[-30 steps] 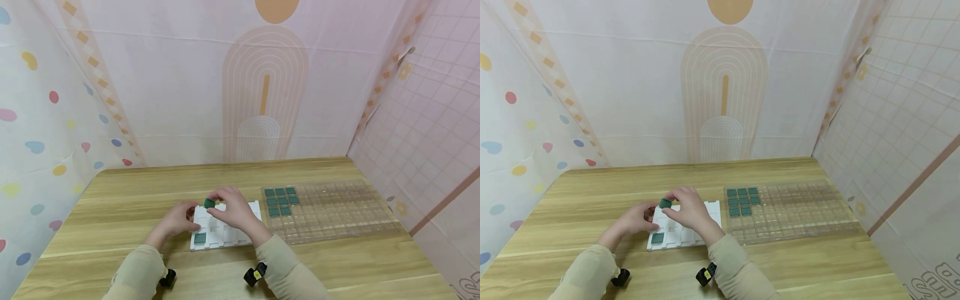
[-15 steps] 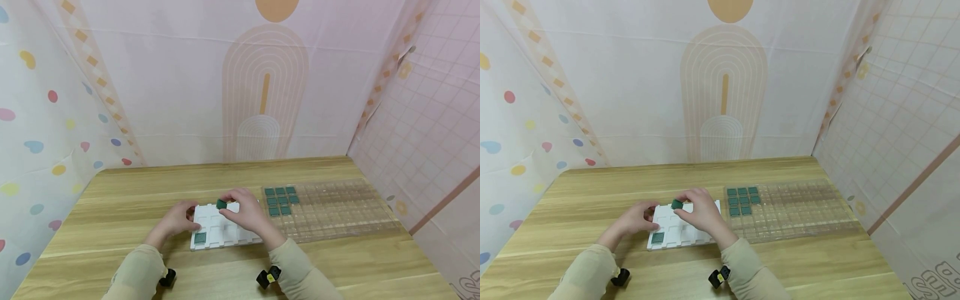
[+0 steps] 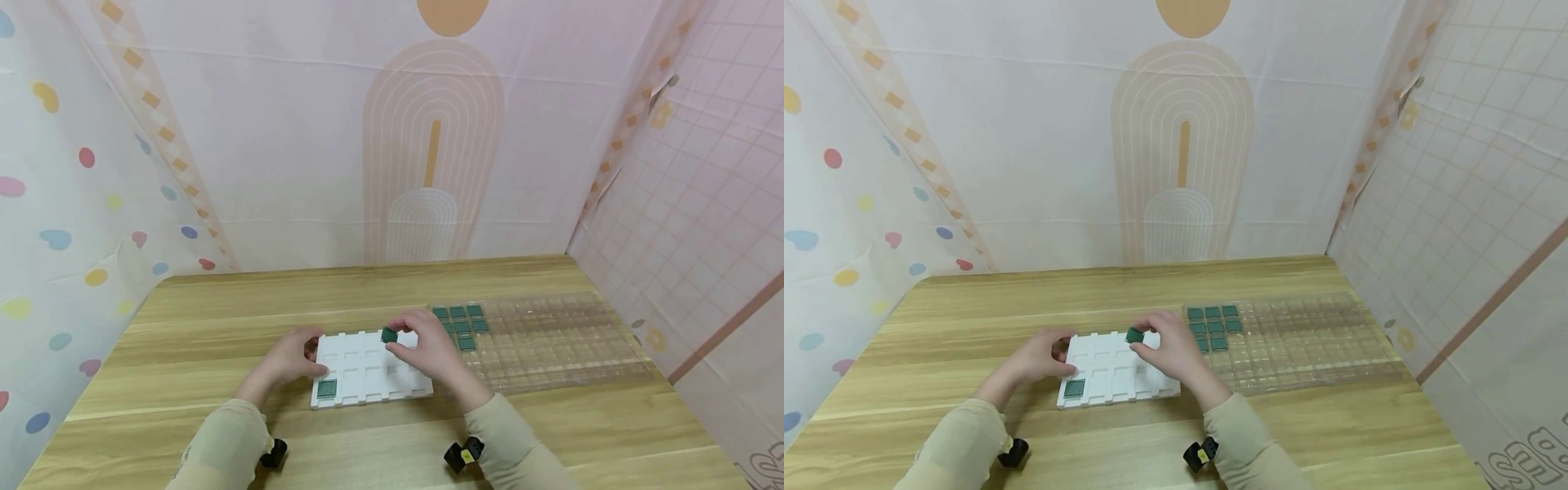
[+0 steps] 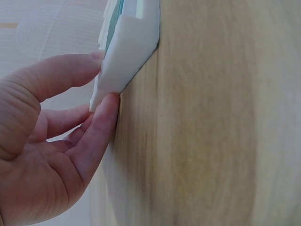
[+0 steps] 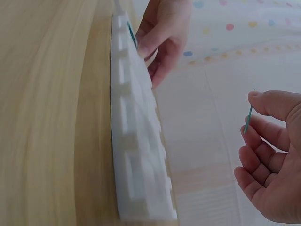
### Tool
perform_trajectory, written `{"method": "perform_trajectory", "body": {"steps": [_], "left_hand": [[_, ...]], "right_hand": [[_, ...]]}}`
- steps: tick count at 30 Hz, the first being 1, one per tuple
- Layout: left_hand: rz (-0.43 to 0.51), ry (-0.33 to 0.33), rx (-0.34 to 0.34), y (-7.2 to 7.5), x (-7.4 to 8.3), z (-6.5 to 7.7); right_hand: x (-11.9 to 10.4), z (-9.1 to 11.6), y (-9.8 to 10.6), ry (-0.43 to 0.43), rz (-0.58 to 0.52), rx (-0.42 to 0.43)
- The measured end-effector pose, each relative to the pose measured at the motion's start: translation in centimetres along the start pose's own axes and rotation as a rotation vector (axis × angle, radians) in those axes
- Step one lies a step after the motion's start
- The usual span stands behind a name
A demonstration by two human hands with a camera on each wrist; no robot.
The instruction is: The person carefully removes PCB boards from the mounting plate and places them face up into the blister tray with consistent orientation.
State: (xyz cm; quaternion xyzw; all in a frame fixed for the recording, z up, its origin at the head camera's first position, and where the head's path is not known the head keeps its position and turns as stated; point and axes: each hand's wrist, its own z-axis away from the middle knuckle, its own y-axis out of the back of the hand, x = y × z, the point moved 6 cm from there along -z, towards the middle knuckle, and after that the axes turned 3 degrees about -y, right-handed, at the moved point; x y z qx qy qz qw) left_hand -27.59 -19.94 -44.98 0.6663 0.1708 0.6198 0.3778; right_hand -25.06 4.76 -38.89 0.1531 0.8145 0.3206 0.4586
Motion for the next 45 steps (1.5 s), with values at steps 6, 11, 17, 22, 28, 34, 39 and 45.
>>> {"method": "perform_trajectory", "body": {"steps": [6, 11, 17, 22, 28, 34, 39, 45], "left_hand": [[-0.012, 0.005, -0.001, 0.0, 0.0, 0.1], [-0.019, 0.001, 0.0, 0.0, 0.0, 0.1], [-0.029, 0.0, -0.001, 0.0, -0.1, 0.0], [-0.04, 0.0, 0.001, -0.1, -0.2, -0.1], [-0.039, -0.001, 0.0, 0.0, -0.1, -0.1], [-0.041, -0.015, 0.002, 0.0, 0.1, -0.1], [-0.04, -0.02, 0.001, 0.1, 0.1, 0.0], [-0.031, -0.02, -0.001, 0.0, 0.0, 0.0]], "right_hand": [[1.7, 0.8, 1.2, -0.036, 0.05, 0.005], [3.1, 1.5, 2.6, -0.025, 0.078, 0.04], [4.7, 2.4, 4.4, -0.05, 0.085, 0.052], [5.7, 2.9, 5.7, -0.082, 0.095, 0.035], [6.8, 3.4, 7.1, -0.08, 0.139, 0.038], [7.6, 3.7, 8.1, -0.047, 0.195, 0.039], [8.4, 3.8, 8.7, -0.035, 0.26, 0.023], [9.4, 4.2, 9.4, -0.047, 0.313, -0.01]]}}
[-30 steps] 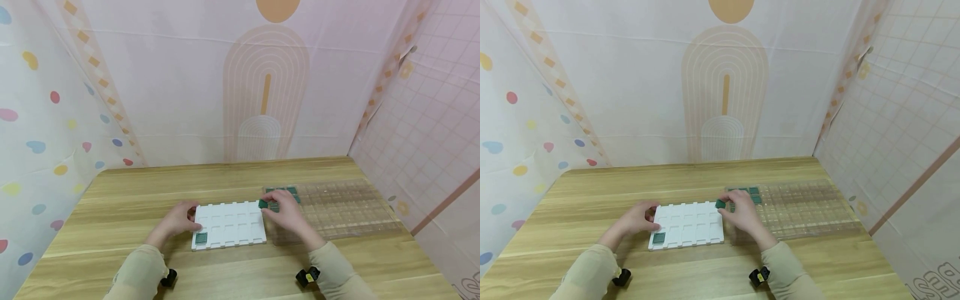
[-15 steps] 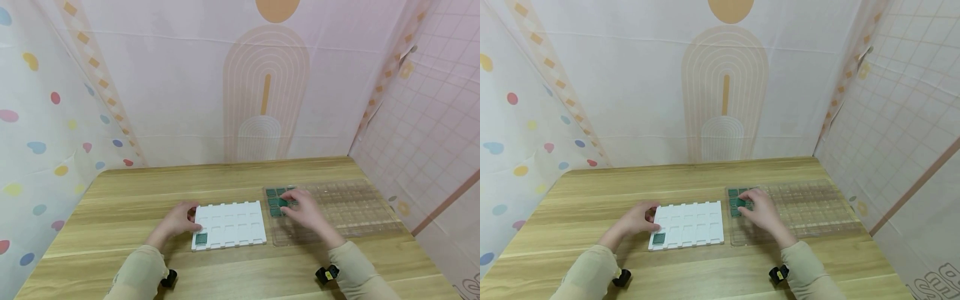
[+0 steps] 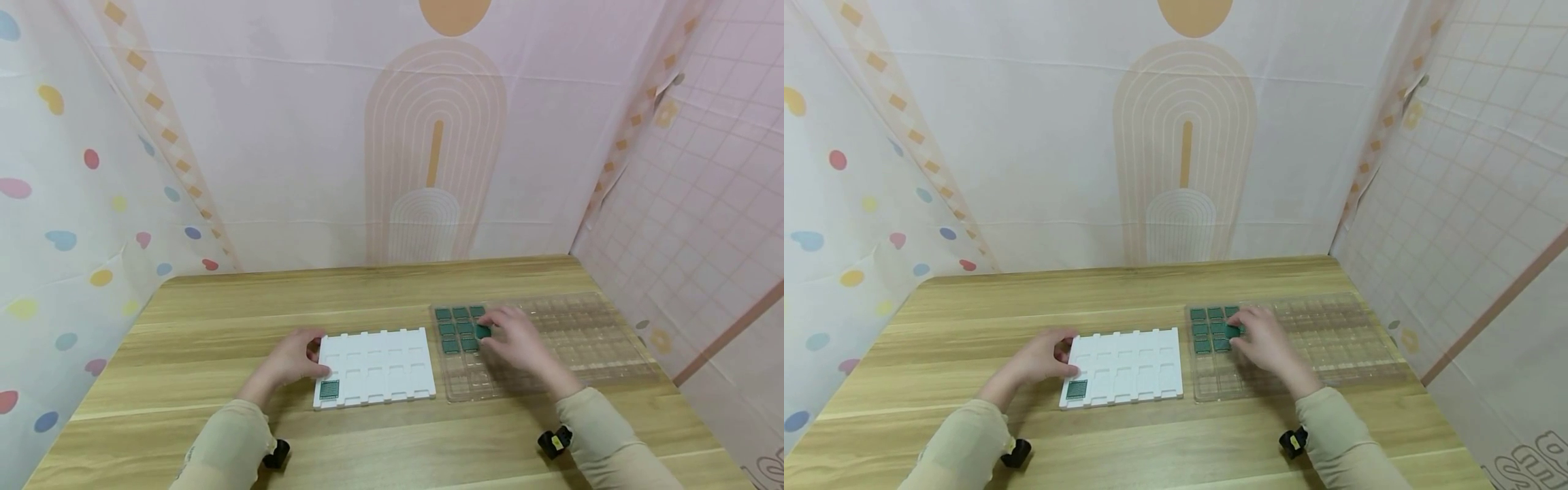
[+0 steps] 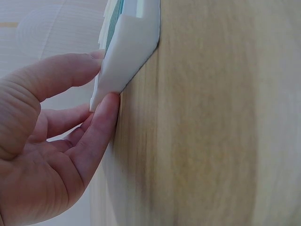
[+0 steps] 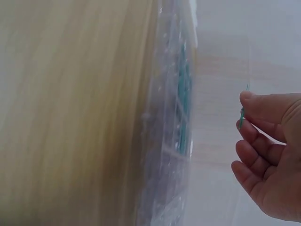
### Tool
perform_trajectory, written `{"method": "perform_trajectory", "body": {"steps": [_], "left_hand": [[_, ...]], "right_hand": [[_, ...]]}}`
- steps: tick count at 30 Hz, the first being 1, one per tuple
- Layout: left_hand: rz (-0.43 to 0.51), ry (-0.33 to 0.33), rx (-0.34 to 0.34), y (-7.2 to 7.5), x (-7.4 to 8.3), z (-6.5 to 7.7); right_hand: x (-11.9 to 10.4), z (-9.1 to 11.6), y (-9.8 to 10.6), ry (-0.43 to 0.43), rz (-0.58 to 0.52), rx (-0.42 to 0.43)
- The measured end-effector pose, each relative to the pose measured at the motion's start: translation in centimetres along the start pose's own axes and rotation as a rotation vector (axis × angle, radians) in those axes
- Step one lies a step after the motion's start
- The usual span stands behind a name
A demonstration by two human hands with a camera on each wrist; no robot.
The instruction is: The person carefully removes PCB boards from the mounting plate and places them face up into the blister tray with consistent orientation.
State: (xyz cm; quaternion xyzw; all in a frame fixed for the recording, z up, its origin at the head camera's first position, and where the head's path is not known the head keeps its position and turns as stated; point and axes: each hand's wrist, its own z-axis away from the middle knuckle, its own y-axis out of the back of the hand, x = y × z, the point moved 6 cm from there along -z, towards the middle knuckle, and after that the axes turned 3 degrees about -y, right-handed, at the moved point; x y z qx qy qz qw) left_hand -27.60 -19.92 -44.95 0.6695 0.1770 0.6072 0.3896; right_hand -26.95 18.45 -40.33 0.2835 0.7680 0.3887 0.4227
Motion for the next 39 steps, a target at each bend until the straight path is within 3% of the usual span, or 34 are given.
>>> {"method": "perform_trajectory", "body": {"steps": [23, 39], "left_hand": [[0.008, 0.01, -0.003, -0.1, -0.2, 0.0], [-0.002, 0.035, -0.006, -0.1, -0.2, 0.0]], "right_hand": [[1.8, 0.4, -0.8, 0.002, 0.209, -0.075], [2.3, 0.0, -1.7, -0.002, 0.25, -0.155]]}}
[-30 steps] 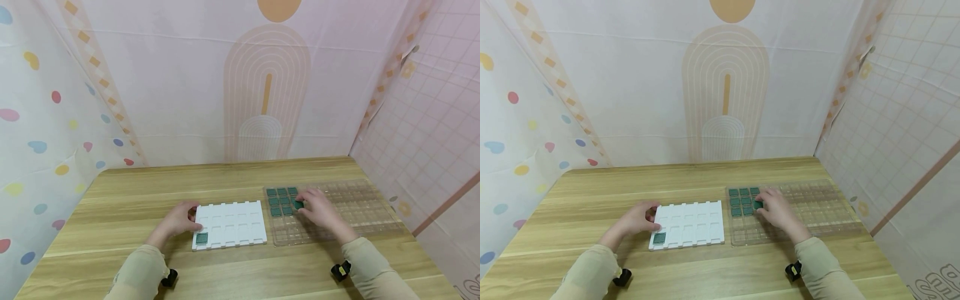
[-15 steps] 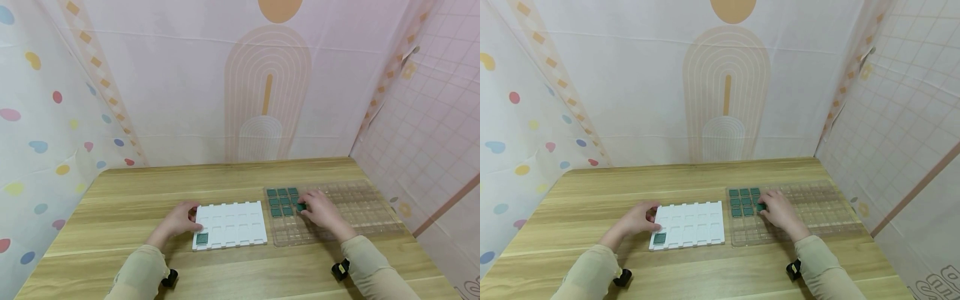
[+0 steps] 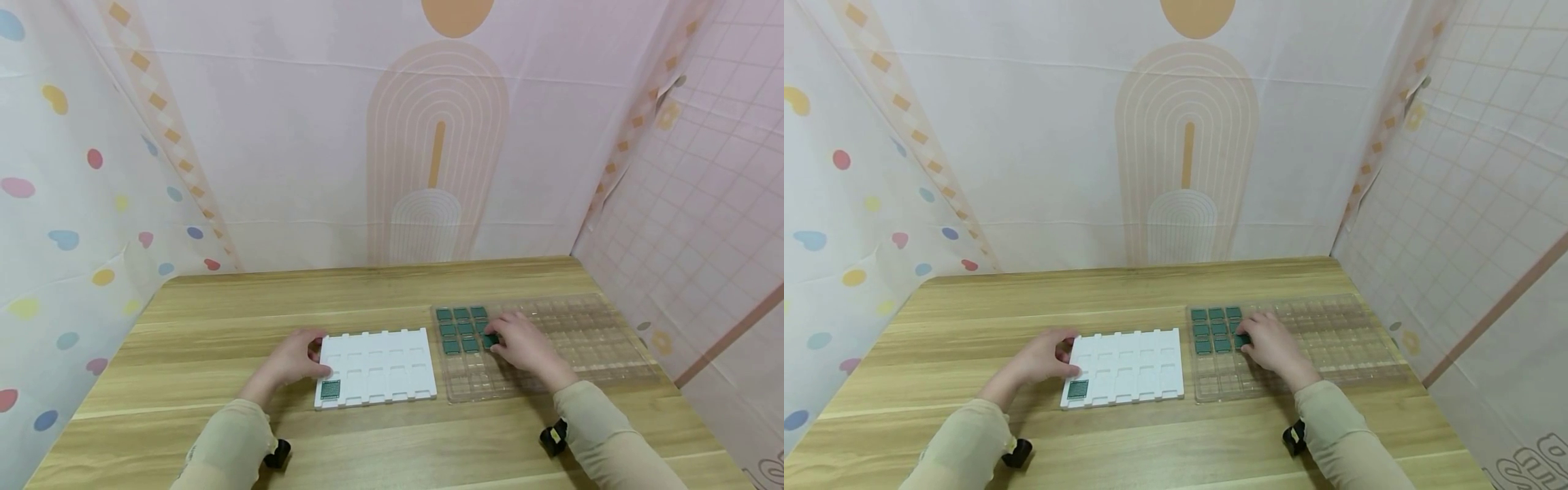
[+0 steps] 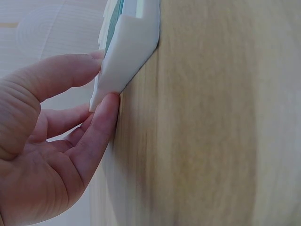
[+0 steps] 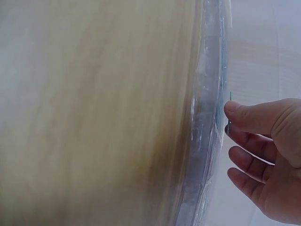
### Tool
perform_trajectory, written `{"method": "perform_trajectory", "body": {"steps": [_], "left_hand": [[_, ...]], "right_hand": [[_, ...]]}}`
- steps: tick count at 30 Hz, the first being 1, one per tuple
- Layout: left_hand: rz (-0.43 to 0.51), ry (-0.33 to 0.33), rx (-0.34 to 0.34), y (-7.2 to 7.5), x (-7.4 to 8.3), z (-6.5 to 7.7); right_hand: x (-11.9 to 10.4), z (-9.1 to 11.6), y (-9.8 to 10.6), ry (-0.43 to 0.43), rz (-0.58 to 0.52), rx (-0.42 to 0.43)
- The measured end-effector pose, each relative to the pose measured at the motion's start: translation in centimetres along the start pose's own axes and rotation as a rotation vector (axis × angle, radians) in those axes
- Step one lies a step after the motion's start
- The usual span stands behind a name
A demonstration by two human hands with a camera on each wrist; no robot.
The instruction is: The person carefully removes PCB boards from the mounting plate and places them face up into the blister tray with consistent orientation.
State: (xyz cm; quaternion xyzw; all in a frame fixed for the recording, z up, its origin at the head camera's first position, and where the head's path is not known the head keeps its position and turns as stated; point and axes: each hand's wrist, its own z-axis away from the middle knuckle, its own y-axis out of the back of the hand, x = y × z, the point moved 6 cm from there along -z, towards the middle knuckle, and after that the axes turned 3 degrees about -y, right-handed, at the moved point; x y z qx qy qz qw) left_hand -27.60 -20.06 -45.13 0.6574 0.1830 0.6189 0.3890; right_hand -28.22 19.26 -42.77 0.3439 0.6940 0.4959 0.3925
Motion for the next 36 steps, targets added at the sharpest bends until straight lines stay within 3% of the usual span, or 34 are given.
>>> {"method": "perform_trajectory", "body": {"steps": [36], "left_hand": [[0.034, -0.002, 0.008, 0.13, 0.47, 0.29]], "right_hand": [[-0.55, -0.31, 0.11, 0.026, 0.026, -0.051]]}}
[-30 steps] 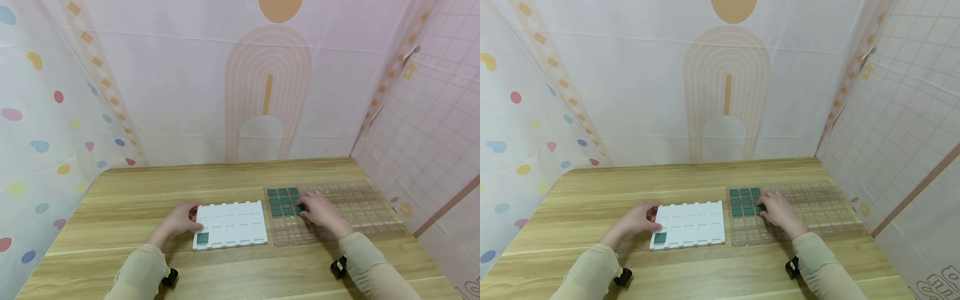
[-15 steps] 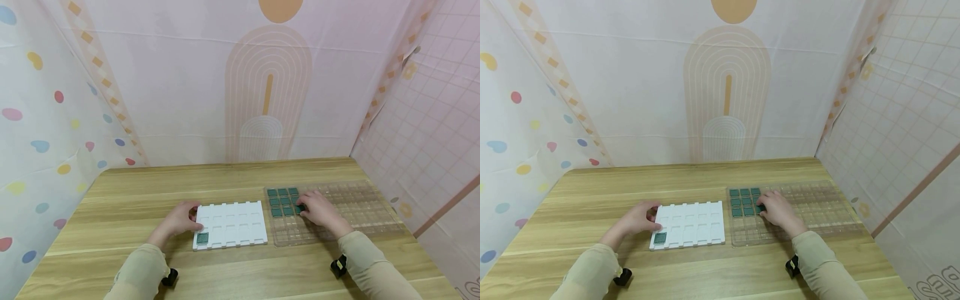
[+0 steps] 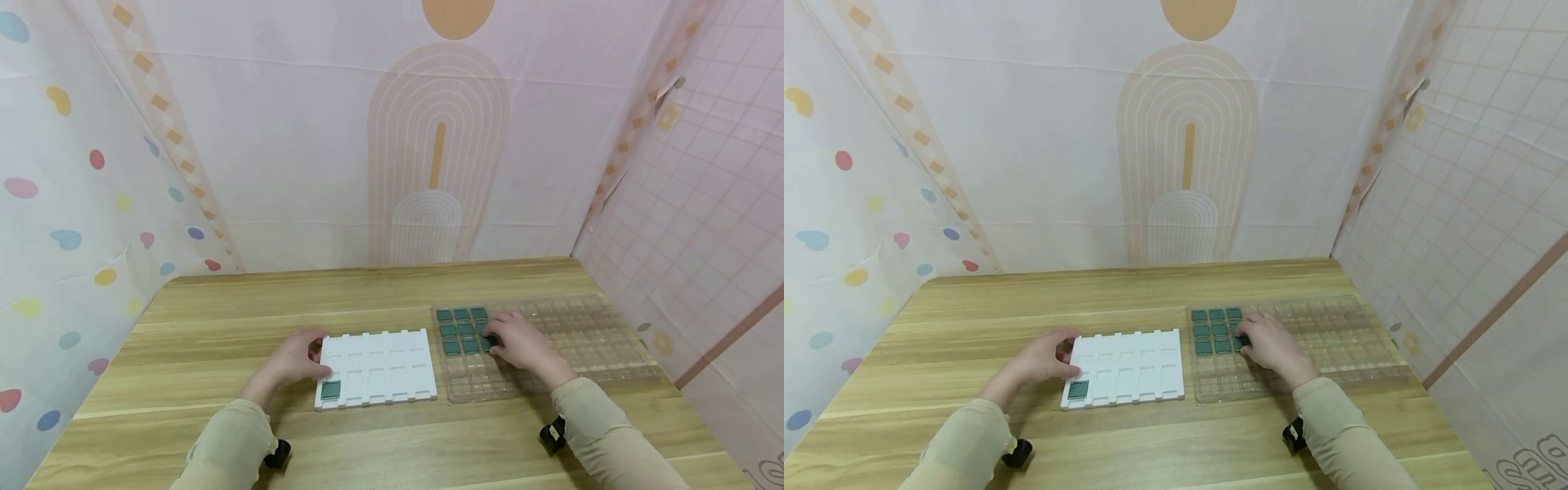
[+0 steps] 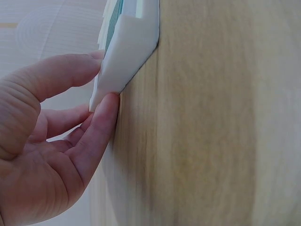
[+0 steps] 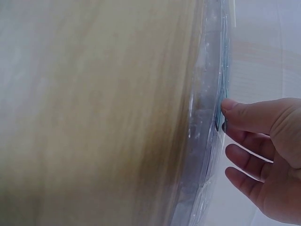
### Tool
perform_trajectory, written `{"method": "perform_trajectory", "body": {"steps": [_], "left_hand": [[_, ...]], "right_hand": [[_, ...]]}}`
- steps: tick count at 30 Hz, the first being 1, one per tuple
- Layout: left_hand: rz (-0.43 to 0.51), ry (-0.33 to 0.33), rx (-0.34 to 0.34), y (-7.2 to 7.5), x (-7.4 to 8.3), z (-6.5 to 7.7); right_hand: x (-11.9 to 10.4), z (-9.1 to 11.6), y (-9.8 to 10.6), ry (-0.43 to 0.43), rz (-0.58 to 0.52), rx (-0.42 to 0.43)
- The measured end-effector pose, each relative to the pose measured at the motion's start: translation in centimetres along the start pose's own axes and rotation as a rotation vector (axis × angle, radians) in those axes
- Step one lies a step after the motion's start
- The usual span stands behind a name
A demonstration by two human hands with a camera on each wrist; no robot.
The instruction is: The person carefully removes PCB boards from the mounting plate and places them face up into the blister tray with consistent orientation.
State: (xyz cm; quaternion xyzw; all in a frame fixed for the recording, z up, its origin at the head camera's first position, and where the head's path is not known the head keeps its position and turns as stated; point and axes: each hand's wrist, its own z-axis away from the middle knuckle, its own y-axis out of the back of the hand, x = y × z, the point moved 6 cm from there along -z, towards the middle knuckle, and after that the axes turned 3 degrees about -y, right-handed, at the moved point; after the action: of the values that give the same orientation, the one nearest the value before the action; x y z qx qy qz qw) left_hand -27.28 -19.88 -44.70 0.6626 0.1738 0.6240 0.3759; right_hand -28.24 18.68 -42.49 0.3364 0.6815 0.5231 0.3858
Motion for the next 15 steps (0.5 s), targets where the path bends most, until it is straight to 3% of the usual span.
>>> {"method": "perform_trajectory", "body": {"steps": [15], "left_hand": [[-0.017, -0.006, -0.005, 0.05, 0.34, 0.21]], "right_hand": [[0.1, 0.01, -0.18, -0.009, -0.005, 0.001]]}}
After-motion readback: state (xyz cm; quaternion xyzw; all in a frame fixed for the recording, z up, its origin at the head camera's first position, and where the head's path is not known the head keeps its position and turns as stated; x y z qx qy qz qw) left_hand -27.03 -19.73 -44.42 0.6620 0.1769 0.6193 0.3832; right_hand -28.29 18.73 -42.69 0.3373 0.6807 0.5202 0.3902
